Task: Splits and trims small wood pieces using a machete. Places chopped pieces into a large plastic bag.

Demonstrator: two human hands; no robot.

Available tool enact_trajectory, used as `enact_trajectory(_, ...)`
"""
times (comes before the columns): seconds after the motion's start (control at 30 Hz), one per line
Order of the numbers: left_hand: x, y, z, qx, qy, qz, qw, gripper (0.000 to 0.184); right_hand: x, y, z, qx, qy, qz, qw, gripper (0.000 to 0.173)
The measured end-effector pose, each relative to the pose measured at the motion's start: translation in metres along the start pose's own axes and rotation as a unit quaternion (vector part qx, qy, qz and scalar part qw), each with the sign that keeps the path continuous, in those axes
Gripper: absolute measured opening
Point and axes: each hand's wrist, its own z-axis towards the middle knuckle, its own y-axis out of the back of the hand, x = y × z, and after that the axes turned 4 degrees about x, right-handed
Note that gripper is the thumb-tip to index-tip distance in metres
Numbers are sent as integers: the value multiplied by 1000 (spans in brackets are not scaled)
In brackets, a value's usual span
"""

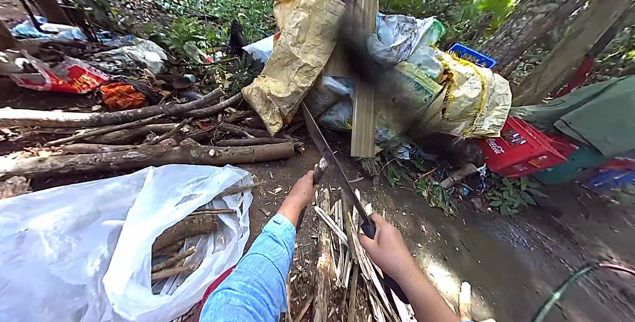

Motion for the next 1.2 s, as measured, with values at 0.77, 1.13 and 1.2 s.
enact_trajectory(0.77, -8, 6, 4, 26, -53, 28, 998, 41, -24, -12, 23, -4, -21, 68, 997, 39)
enact_trajectory(1.13, -18, 91, -27, -240, -122, -168, 948, 84, -12, 3, 29, 19, -70, 31, 997, 41)
enact_trajectory(1.2, -12, 98, -32, -293, -89, -191, 933, 75, -30, -19, 53, 8, -97, 91, 991, 40)
